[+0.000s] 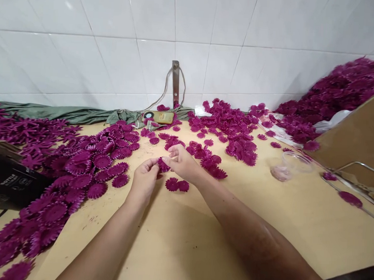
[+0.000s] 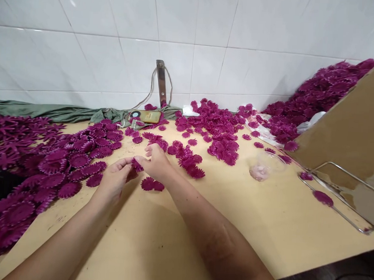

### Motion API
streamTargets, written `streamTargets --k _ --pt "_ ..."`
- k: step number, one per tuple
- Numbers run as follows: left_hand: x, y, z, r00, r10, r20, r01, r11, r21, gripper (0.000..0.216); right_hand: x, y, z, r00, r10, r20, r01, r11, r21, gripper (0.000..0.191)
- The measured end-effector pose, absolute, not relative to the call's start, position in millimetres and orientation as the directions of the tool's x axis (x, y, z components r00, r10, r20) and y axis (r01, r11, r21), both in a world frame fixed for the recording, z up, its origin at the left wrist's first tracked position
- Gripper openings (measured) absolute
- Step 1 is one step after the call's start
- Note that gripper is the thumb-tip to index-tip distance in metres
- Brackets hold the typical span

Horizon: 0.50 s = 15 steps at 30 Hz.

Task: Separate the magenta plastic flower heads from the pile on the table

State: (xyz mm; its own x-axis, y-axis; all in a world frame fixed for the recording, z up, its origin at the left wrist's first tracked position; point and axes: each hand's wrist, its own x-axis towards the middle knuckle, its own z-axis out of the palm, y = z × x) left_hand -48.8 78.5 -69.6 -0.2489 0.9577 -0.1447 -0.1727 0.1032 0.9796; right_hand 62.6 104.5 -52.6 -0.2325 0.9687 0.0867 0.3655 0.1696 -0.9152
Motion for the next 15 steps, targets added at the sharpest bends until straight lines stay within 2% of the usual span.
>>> streamTargets --k 2,4,7,11,15 --pt "-51.9 79.9 -69.0 -0.269 0.955 -0.125 -0.178 0.078 0.981 0.027 65.2 101.3 -50.4 -0.294 0.933 0.210 0.395 0.319 -0.862 0.034" --pt "-53.5 78.8 -66.0 -0.244 0.962 -0.126 -0.198 0.078 0.977 0.029 68.8 99.2 -47.3 -0.389 0.864 0.320 0.435 0.479 -0.763 0.036" --pt "-54.4 75.7 -60.6 -0.163 0.973 -0.163 -0.218 0.126 0.968 0.033 72.9 100.0 -43.5 -0.498 0.776 0.388 0.451 0.614 -0.648 0.032" --pt "-53.4 74.4 -58.3 -0.119 0.980 -0.161 -0.171 0.140 0.975 0.033 72.1 104.4 -44.2 -0.479 0.786 0.390 0.496 0.609 -0.619 0.010" --pt "-50.4 75.0 -58.4 -0.132 0.986 -0.101 -0.045 0.095 0.994 0.030 66.8 102.5 -46.8 -0.321 0.875 0.362 0.690 0.477 -0.543 0.017"
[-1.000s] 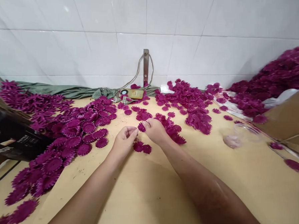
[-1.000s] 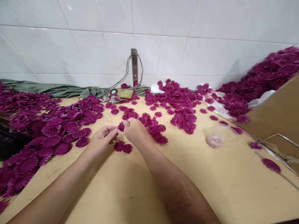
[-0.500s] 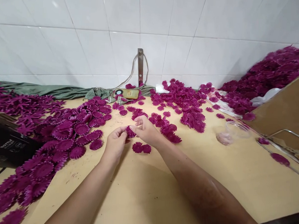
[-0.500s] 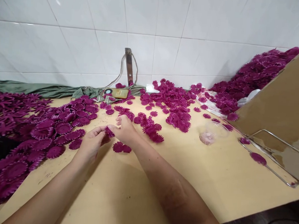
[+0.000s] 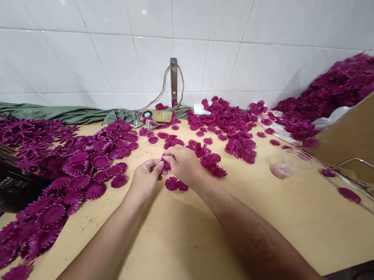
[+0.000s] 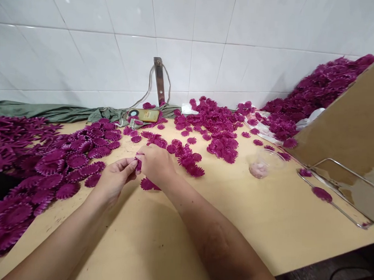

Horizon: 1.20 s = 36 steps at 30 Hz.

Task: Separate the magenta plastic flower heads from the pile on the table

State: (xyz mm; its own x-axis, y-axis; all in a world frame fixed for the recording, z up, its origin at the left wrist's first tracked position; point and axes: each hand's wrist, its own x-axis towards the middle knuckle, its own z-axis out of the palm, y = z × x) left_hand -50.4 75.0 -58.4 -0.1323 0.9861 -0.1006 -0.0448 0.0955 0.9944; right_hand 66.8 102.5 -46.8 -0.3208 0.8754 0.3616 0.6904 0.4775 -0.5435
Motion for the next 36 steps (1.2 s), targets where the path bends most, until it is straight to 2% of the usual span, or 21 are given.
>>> streamTargets --k 3,5,15,19,21,24,27,29,31,34,36 --pt "-49.9 74.5 -57.2 -0.150 0.987 -0.052 0.016 0.055 0.998 0.032 66.9 101.4 -47.7 -0.239 0.901 0.361 0.794 0.396 -0.462 0.022" --pt "-50.3 73.9 -56.4 -0.167 0.985 -0.037 0.028 0.043 0.999 0.034 69.7 103.6 -48.5 -0.180 0.914 0.365 0.812 0.347 -0.469 0.023" --pt "-42.1 73.2 -57.2 -0.230 0.971 -0.058 -0.029 0.053 0.998 0.040 78.8 115.5 -49.6 0.035 0.944 0.328 0.681 0.218 -0.699 0.017" --pt "-44.3 69.2 -52.2 -0.264 0.961 -0.085 -0.088 0.064 0.994 0.036 107.5 132.0 -47.8 0.302 0.912 0.277 0.584 0.053 -0.810 0.018" --pt "-45.2 66.5 -49.6 -0.238 0.967 -0.089 -0.110 0.065 0.992 0.035 119.5 139.5 -48.5 0.366 0.885 0.289 0.543 0.049 -0.839 0.017" --pt "-43.2 63.5 -48.3 -0.173 0.978 -0.118 -0.151 0.092 0.984 0.035 117.6 139.0 -47.6 0.236 0.927 0.293 0.531 0.130 -0.837 0.026" --pt "-40.2 62.6 -49.4 -0.143 0.978 -0.155 -0.191 0.126 0.973 0.036 98.7 124.9 -39.6 0.000 0.963 0.269 0.527 0.228 -0.819 0.030" --pt "-40.1 63.3 -50.6 -0.141 0.978 -0.157 -0.195 0.128 0.972 0.035 87.2 113.4 -32.7 -0.205 0.958 0.199 0.445 0.272 -0.853 0.030" --pt "-41.6 64.7 -52.4 -0.131 0.982 -0.136 -0.177 0.112 0.978 0.034 80.6 104.5 -28.6 -0.371 0.922 0.112 0.380 0.261 -0.888 0.039" --pt "-45.8 68.0 -56.6 -0.123 0.988 -0.090 -0.124 0.075 0.989 0.034 77.9 98.6 -29.2 -0.468 0.882 0.062 0.414 0.280 -0.866 0.058" --pt "-48.7 70.5 -59.5 -0.140 0.987 -0.081 -0.087 0.069 0.994 0.037 77.9 98.1 -31.7 -0.511 0.857 0.069 0.423 0.320 -0.848 0.059"
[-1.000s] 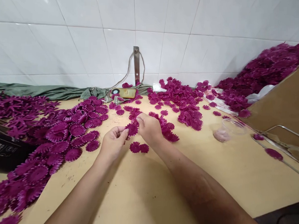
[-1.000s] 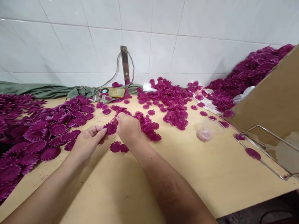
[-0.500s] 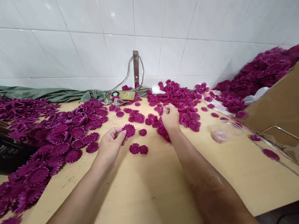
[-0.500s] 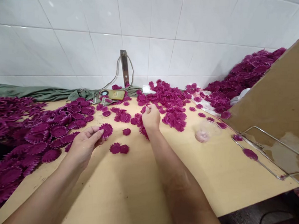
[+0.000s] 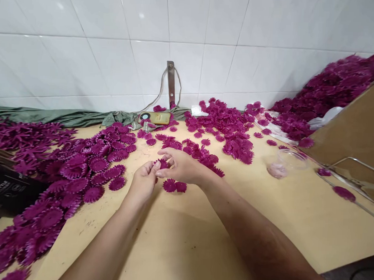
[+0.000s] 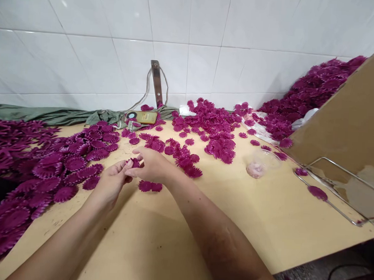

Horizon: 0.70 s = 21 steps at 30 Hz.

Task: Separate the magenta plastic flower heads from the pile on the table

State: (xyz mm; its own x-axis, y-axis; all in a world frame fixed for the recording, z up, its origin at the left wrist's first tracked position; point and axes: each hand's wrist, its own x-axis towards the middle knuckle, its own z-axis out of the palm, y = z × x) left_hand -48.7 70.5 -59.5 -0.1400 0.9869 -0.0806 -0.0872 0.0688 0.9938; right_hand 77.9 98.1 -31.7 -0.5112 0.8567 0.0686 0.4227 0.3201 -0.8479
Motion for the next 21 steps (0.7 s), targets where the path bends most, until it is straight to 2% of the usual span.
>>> streamTargets --k 4,8,10,12,14,16,18,21 --pt "-52.1 74.7 -62.0 -0.134 0.986 -0.095 -0.061 0.087 0.994 0.042 76.2 98.6 -35.2 -0.522 0.847 0.106 0.391 0.347 -0.852 0.037" --pt "-53.3 77.8 -63.4 -0.115 0.991 -0.072 -0.057 0.065 0.996 0.044 69.9 99.7 -41.6 -0.523 0.847 0.095 0.244 0.256 -0.935 0.012" --pt "-54.7 79.3 -65.4 -0.127 0.990 -0.062 -0.040 0.058 0.998 0.046 65.4 100.7 -47.4 -0.561 0.824 0.078 0.152 0.195 -0.969 0.005" --pt "-57.0 80.4 -67.7 -0.135 0.989 -0.054 -0.006 0.054 0.999 0.049 61.0 100.6 -53.0 -0.552 0.831 0.071 0.125 0.166 -0.978 0.006" --pt "-59.6 80.6 -69.1 -0.125 0.991 -0.040 0.044 0.045 0.998 0.051 57.7 98.2 -55.5 -0.474 0.877 0.082 0.217 0.206 -0.954 0.009" --pt "-61.3 79.7 -68.6 -0.114 0.993 -0.035 0.079 0.044 0.996 0.054 55.6 93.6 -53.6 -0.370 0.918 0.143 0.406 0.299 -0.864 0.007" --pt "-60.8 78.2 -66.3 -0.085 0.996 -0.038 0.086 0.046 0.995 0.056 54.3 88.1 -48.3 -0.314 0.921 0.232 0.601 0.381 -0.702 0.007" --pt "-55.5 76.2 -61.3 -0.010 1.000 0.000 0.118 0.001 0.993 0.050 53.3 83.9 -40.3 -0.260 0.921 0.290 0.796 0.374 -0.476 0.018"
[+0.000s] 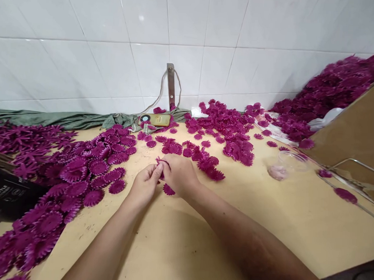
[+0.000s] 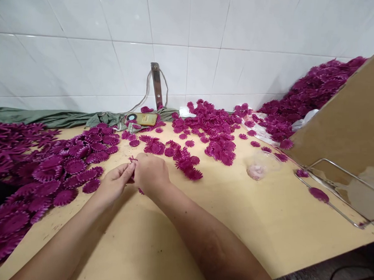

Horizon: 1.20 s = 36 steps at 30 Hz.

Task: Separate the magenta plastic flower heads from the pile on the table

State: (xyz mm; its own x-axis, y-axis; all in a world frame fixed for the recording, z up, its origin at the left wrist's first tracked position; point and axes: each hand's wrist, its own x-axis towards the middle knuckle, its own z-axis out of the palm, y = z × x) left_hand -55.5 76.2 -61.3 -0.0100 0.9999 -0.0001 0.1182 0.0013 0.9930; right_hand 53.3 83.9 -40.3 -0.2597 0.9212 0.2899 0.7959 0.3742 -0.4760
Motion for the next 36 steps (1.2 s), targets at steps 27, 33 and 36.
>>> streamTargets --k 27,33,36 --pt "-60.5 77.4 -67.1 -0.094 0.996 -0.005 0.023 0.007 1.000 0.051 57.7 95.5 -50.6 -0.412 0.903 0.124 0.273 0.252 -0.928 0.014" --pt "-49.9 75.7 -62.4 0.006 0.998 0.065 0.126 -0.066 0.990 0.040 59.2 91.4 -42.9 -0.144 0.962 0.231 0.754 0.257 -0.605 0.018" --pt "-46.6 76.0 -60.3 0.011 0.997 0.083 0.145 -0.083 0.986 0.034 63.3 96.3 -42.2 -0.095 0.965 0.246 0.755 0.231 -0.614 0.019"
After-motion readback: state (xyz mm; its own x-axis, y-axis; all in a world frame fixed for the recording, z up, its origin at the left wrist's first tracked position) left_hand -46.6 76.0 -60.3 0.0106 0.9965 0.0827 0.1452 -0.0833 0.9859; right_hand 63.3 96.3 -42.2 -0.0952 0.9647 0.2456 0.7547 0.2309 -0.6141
